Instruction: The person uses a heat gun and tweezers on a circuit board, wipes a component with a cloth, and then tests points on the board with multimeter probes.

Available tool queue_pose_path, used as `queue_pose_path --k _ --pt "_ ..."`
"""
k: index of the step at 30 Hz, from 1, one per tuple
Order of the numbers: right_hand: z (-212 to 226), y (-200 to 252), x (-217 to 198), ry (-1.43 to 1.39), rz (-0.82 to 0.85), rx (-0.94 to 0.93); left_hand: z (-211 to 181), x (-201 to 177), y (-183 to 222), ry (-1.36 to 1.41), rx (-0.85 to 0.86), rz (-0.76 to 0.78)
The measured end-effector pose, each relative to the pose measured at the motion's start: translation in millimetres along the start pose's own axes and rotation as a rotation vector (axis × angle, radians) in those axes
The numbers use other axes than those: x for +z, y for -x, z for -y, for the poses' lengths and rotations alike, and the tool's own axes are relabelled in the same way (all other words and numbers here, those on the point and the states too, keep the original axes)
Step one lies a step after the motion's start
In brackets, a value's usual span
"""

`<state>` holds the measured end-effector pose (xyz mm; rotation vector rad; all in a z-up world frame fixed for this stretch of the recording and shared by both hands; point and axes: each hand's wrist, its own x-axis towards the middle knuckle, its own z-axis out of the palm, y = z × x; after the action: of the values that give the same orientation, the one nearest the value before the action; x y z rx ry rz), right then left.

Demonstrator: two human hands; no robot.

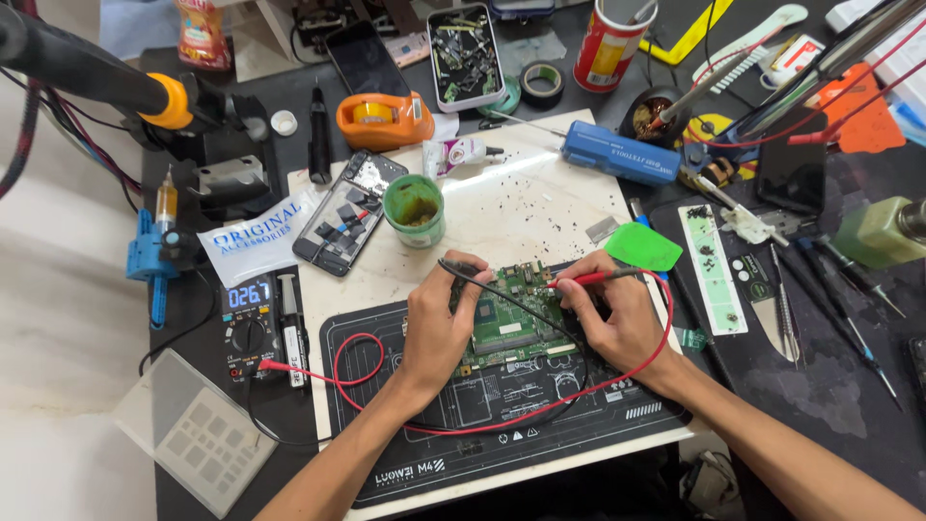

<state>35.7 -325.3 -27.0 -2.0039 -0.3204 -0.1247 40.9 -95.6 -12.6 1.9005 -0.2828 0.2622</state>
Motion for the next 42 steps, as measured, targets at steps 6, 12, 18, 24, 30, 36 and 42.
queue_pose_path --k 6,12,18,24,30,36,42 --pt "0.2 -0.3 -0.6 0.029 0.005 -0.006 1.1 0.9 0.1 -0.015 -0.011 0.005" --pt "0.6 -1.3 -0.5 0.007 0.006 -0.020 -0.3 0.4 0.1 -0.009 -0.014 0.012" --pt "-0.9 -0.9 -0.6 -0.007 0.010 -0.010 1.6 1.1 0.3 -0.005 0.016 0.004" --pt "-1.4 -0.3 -0.6 -0.009 0.012 0.019 0.2 0.2 0.0 -0.020 -0.026 0.018" --pt "-2.6 2.9 -0.6 -0.083 -0.050 0.003 0.3 0.1 0.5 -0.025 0.019 -0.003" --pt "-0.1 4.8 -1.6 -0.084 0.038 -0.056 1.8 0.2 0.7 -0.026 0.017 -0.003" --pt "3.6 3.1 5.4 -0.100 0.078 -0.054 1.2 0.0 0.5 -0.025 0.012 -0.005"
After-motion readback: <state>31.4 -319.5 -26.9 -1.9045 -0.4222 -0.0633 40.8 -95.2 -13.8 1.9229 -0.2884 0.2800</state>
